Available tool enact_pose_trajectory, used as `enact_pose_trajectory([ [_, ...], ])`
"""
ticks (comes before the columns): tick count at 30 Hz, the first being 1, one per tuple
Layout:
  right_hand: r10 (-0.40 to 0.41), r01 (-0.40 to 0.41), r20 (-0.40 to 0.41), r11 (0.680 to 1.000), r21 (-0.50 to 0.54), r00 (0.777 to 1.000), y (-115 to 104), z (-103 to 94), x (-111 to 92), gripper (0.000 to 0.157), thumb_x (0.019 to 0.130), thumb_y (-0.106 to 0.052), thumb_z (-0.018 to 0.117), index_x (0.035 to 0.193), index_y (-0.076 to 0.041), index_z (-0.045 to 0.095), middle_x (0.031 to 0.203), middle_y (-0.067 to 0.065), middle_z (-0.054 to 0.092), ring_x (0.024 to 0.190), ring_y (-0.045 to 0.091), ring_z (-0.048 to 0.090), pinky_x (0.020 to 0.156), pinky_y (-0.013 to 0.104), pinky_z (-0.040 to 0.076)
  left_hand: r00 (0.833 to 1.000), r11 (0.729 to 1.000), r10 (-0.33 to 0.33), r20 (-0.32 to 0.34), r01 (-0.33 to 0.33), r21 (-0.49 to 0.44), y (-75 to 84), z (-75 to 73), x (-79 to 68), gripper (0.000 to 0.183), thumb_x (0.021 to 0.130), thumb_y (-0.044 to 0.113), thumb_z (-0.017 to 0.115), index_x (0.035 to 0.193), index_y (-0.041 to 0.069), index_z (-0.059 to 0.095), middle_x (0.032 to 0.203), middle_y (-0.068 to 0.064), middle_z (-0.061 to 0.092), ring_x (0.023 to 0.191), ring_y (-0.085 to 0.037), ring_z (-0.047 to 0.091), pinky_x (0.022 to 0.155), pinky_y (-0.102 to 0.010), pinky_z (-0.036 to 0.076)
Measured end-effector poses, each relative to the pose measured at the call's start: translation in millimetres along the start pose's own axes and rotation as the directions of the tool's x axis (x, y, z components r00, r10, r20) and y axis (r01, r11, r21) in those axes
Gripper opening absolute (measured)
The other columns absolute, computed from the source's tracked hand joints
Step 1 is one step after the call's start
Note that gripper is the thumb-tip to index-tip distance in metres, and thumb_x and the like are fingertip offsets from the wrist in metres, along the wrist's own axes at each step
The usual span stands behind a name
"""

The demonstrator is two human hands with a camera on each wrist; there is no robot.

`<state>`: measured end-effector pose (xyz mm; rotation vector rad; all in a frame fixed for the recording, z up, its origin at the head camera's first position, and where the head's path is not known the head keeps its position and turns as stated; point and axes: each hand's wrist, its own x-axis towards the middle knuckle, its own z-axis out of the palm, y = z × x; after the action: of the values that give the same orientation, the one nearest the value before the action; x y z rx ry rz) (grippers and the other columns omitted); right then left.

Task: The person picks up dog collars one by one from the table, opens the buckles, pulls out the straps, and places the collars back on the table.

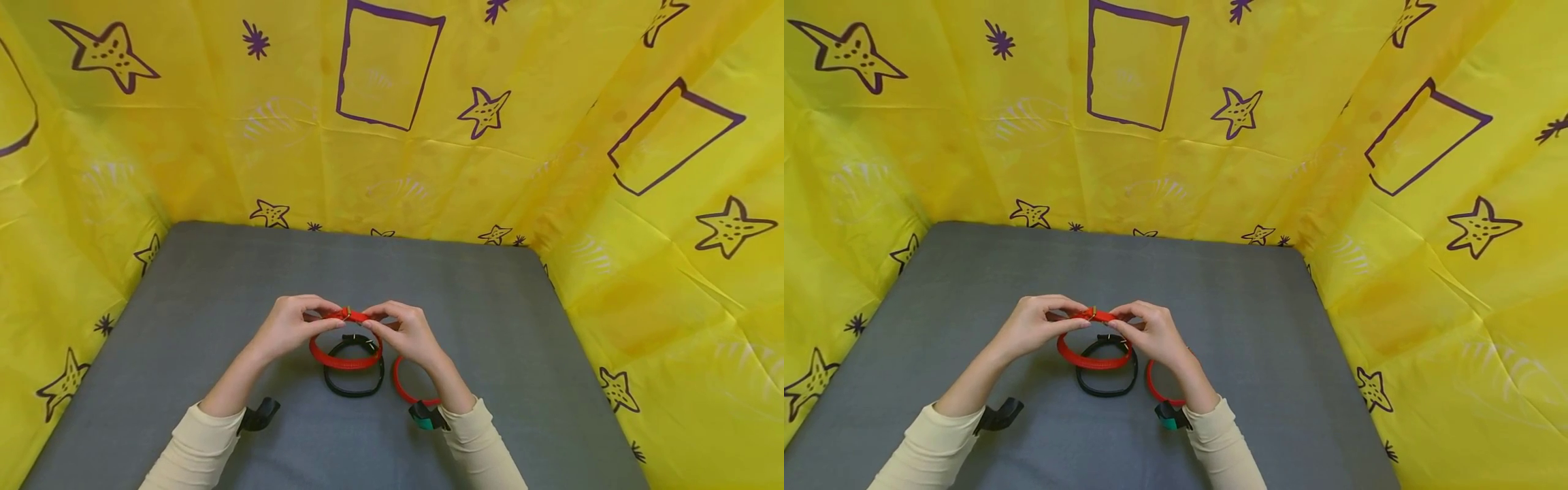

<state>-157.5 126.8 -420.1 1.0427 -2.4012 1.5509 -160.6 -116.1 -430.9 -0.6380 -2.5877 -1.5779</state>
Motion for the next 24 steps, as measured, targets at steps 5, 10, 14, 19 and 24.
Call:
enact_pose_trajectory([
  [5, 0.019, -0.019, 0.011, 1.000, -0.011, 1.000, -4.0, -3.5, -1.2, 0.013, 0.086, 0.004, 0.071, 0.099, 0.004, 0.071, 0.092, 0.013, 0.070, 0.082, 0.023, 0.067, 0.066, 0.028, 0.059, 1.000, 1.000, -0.008, -0.009, 0.008, -0.006, -3.9, 1.1, -1.2, 0.022, 0.079, 0.030, 0.082, 0.097, 0.018, 0.078, 0.087, 0.008, 0.071, 0.078, -0.007, 0.065, 0.069, -0.025, 0.057],
  [10, 0.071, -0.071, -0.006, 0.997, -0.022, 0.997, 11.4, -3.7, -5.6, 0.014, 0.087, 0.000, 0.071, 0.101, 0.002, 0.072, 0.094, 0.013, 0.070, 0.081, 0.027, 0.068, 0.066, 0.026, 0.058, 0.999, 1.000, -0.021, -0.046, 0.020, -0.021, -7.1, -0.3, -2.4, 0.021, 0.079, 0.026, 0.083, 0.098, 0.017, 0.078, 0.088, 0.007, 0.072, 0.078, -0.008, 0.066, 0.068, -0.026, 0.057],
  [14, 0.112, -0.112, -0.029, 0.994, -0.011, 0.993, 32.2, -2.8, -10.1, 0.016, 0.088, -0.005, 0.072, 0.104, -0.003, 0.073, 0.096, 0.008, 0.071, 0.082, 0.025, 0.068, 0.066, 0.026, 0.058, 0.997, 0.999, -0.038, -0.069, 0.037, -0.021, -9.3, -1.7, -2.4, 0.020, 0.079, 0.026, 0.082, 0.097, 0.019, 0.078, 0.088, 0.008, 0.072, 0.078, -0.008, 0.066, 0.067, -0.026, 0.057],
  [19, 0.119, -0.119, -0.052, 0.993, -0.003, 0.992, 41.4, -4.3, -12.0, 0.015, 0.088, -0.014, 0.073, 0.103, -0.011, 0.074, 0.096, 0.001, 0.072, 0.084, 0.015, 0.068, 0.065, 0.026, 0.058, 0.994, 0.996, -0.079, -0.075, 0.076, -0.044, -11.1, -1.4, -2.4, 0.021, 0.080, 0.029, 0.082, 0.098, 0.020, 0.077, 0.089, 0.008, 0.072, 0.079, -0.009, 0.066, 0.069, -0.027, 0.058],
  [24, 0.124, -0.124, -0.086, 0.992, 0.006, 0.989, 46.7, -7.0, -12.1, 0.014, 0.087, -0.015, 0.075, 0.102, -0.013, 0.076, 0.092, -0.001, 0.073, 0.083, 0.011, 0.068, 0.066, 0.030, 0.059, 0.978, 0.985, -0.161, -0.133, 0.151, -0.085, -14.5, -1.7, -3.0, 0.026, 0.079, 0.035, 0.082, 0.098, 0.019, 0.078, 0.088, 0.006, 0.073, 0.080, -0.014, 0.068, 0.065, -0.028, 0.056],
])
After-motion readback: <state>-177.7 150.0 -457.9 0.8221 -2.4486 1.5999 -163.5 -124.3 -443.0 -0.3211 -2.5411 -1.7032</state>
